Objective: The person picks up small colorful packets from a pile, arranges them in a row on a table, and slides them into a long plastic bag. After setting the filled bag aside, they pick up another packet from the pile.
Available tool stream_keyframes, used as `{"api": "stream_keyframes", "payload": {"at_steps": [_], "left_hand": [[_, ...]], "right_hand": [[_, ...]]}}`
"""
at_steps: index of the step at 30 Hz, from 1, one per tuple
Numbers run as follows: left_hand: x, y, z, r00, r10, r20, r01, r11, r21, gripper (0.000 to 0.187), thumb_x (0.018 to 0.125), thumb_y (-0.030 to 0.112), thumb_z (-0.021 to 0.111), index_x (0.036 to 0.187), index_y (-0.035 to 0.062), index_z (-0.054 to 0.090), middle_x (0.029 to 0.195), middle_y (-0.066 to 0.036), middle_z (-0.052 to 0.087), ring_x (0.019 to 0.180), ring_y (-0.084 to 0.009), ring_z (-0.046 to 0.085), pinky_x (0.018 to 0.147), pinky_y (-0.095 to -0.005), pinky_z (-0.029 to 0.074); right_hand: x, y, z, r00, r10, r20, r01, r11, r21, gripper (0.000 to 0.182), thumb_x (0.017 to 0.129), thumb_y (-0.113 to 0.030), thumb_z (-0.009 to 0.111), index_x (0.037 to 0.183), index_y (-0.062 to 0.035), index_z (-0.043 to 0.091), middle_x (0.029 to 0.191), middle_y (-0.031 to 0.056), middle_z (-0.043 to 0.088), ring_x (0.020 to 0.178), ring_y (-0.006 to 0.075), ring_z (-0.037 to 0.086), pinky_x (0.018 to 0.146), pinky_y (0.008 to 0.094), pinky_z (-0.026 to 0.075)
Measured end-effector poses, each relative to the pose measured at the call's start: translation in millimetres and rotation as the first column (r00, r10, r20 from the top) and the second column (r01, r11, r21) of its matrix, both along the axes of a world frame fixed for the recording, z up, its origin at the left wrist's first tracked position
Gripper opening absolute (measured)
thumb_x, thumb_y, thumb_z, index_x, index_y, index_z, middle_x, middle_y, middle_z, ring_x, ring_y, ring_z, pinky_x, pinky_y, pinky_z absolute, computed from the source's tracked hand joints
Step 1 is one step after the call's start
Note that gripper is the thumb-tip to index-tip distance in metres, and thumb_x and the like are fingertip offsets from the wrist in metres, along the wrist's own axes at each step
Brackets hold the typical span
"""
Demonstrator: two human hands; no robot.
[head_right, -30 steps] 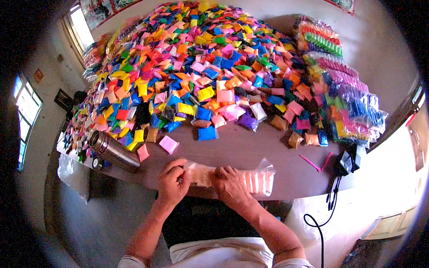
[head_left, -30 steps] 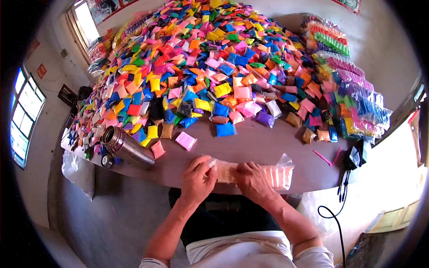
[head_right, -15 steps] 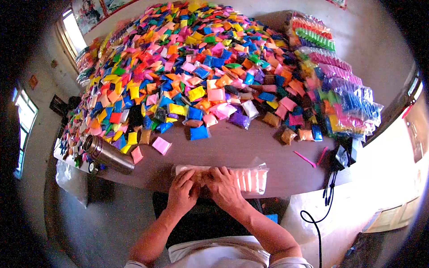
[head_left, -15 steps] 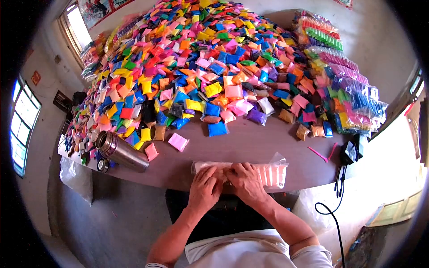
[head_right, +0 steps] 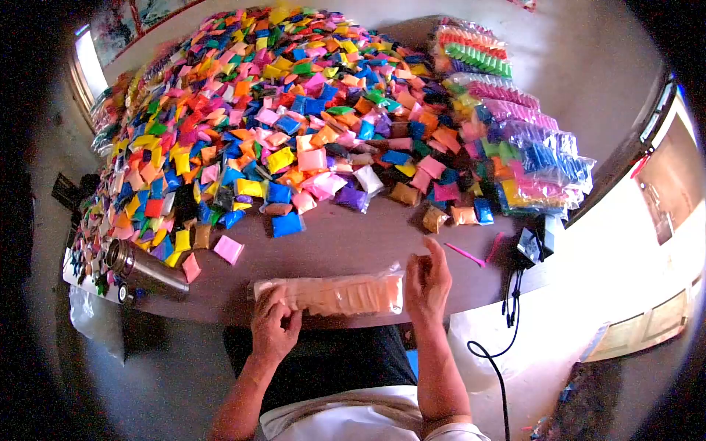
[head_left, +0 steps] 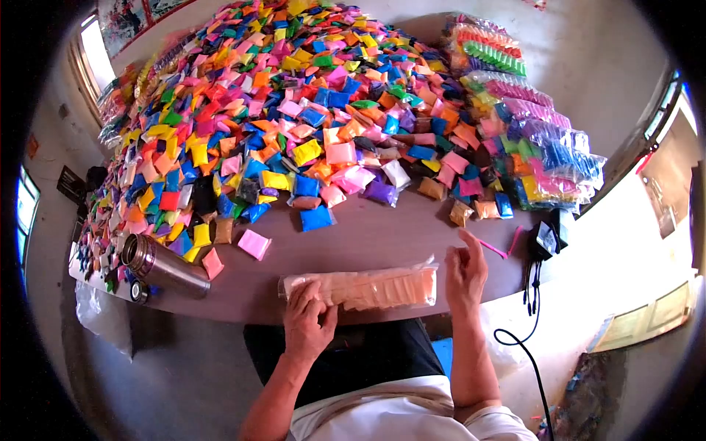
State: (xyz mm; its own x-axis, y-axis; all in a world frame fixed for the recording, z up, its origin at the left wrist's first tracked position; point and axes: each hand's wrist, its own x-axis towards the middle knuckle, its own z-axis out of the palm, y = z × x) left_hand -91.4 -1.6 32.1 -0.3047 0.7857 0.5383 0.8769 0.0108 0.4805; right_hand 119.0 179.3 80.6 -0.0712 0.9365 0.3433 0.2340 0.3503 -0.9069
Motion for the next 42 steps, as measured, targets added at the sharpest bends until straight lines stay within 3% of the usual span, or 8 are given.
{"api": "stream_keyframes", "payload": {"at_steps": [2, 4, 10, 16, 19, 29, 34, 42], "left_hand": [[0.3, 2.5, -1.4, 1.0, -0.011, -0.001, 0.011, 0.999, 0.033, 0.024, 0.075, 0.007, 0.073, 0.073, 0.0023, 0.049, 0.122, -0.018, 0.057, 0.116, -0.0378, 0.053, 0.1, -0.0476, 0.043], [1.1, 1.5, -1.1, 1.0, 0.0, 0.0, 0.0, 0.999, 0.036, 0.026, 0.074, 0.004, 0.072, 0.071, 0.0032, 0.046, 0.121, -0.018, 0.056, 0.114, -0.038, 0.054, 0.1, -0.0479, 0.043], [0.7, 1.3, 1.2, 1.0, -0.007, 0.008, 0.007, 0.999, 0.034, 0.025, 0.074, 0.005, 0.072, 0.072, 0.0033, 0.048, 0.122, -0.018, 0.056, 0.115, -0.0371, 0.054, 0.1, -0.0476, 0.043], [0.6, 1.2, -0.6, 1.0, 0.0, -0.01, 0.0, 1.0, 0.028, 0.024, 0.075, 0.006, 0.072, 0.073, 0.0033, 0.048, 0.122, -0.018, 0.056, 0.116, -0.0376, 0.054, 0.1, -0.0478, 0.043], [1.7, -0.5, -2.1, 1.0, 0.018, -0.025, -0.018, 1.0, -0.001, 0.022, 0.076, 0.006, 0.072, 0.075, 0.0025, 0.05, 0.123, -0.017, 0.056, 0.116, -0.0375, 0.053, 0.101, -0.048, 0.043], [3.7, 0.4, -3.1, 0.999, 0.029, -0.029, -0.029, 0.999, -0.015, 0.018, 0.079, 0.007, 0.071, 0.079, 0.002, 0.053, 0.125, -0.017, 0.056, 0.118, -0.0375, 0.053, 0.104, -0.0486, 0.041], [4.6, 1.1, -5.4, 0.997, 0.056, -0.045, -0.056, 0.998, -0.018, 0.019, 0.079, 0.007, 0.071, 0.078, 0.0015, 0.053, 0.125, -0.016, 0.055, 0.119, -0.0373, 0.052, 0.104, -0.048, 0.041], [6.6, 2.2, -4.7, 0.999, 0.031, -0.019, -0.031, 1.0, -0.001, 0.019, 0.078, 0.006, 0.072, 0.078, 0.0012, 0.054, 0.123, -0.015, 0.056, 0.119, -0.0364, 0.052, 0.101, -0.0464, 0.043]], "right_hand": [[9.7, 12.2, 0.8, 0.99, 0.069, -0.12, -0.089, 0.982, -0.166, 0.034, 0.09, -0.009, 0.059, 0.122, 0.0028, 0.054, 0.07, 0.0029, 0.055, 0.061, 0.0099, 0.05, 0.053, 0.0255, 0.042], [12.8, 15.4, 8.9, 0.952, 0.246, -0.184, -0.307, 0.76, -0.572, 0.034, 0.093, -0.016, 0.056, 0.121, 0.0036, 0.056, 0.071, 0.0038, 0.057, 0.06, 0.0097, 0.05, 0.053, 0.0241, 0.04], [9.4, 35.7, -5.4, 0.858, 0.48, -0.18, -0.504, 0.725, -0.47, 0.034, 0.095, -0.029, 0.057, 0.097, 0.004, 0.066, 0.071, 0.0029, 0.06, 0.061, 0.0101, 0.053, 0.057, 0.0251, 0.043], [2.4, 31.2, -5.7, 0.893, 0.307, -0.328, -0.442, 0.73, -0.521, 0.043, 0.096, -0.041, 0.058, 0.081, -0.0007, 0.065, 0.068, 0.0015, 0.059, 0.06, 0.0095, 0.052, 0.057, 0.0254, 0.043], [2.0, 34.9, -31.4, 0.875, 0.313, -0.368, -0.463, 0.763, -0.451, 0.036, 0.094, -0.035, 0.062, 0.079, -0.0023, 0.064, 0.068, 0.0003, 0.059, 0.059, 0.0086, 0.051, 0.056, 0.0249, 0.042], [4.9, 25.4, -34.2, 0.812, 0.308, -0.495, -0.52, 0.768, -0.374, 0.016, 0.09, -0.013, 0.068, 0.099, -0.0005, 0.064, 0.075, 0.0005, 0.06, 0.066, 0.0084, 0.054, 0.06, 0.0236, 0.044], [18.6, 29.7, -38.5, 0.893, 0.401, -0.202, -0.448, 0.825, -0.344, 0.03, 0.089, -0.01, 0.066, 0.116, 0.0018, 0.059, 0.087, 0.0034, 0.064, 0.079, 0.0105, 0.059, 0.07, 0.0243, 0.049], [21.1, 31.5, -51.2, 0.844, 0.437, -0.312, -0.529, 0.777, -0.341, 0.02, 0.091, -0.007, 0.062, 0.108, 0.0041, 0.061, 0.091, 0.0037, 0.064, 0.082, 0.0112, 0.06, 0.073, 0.0255, 0.049]]}}
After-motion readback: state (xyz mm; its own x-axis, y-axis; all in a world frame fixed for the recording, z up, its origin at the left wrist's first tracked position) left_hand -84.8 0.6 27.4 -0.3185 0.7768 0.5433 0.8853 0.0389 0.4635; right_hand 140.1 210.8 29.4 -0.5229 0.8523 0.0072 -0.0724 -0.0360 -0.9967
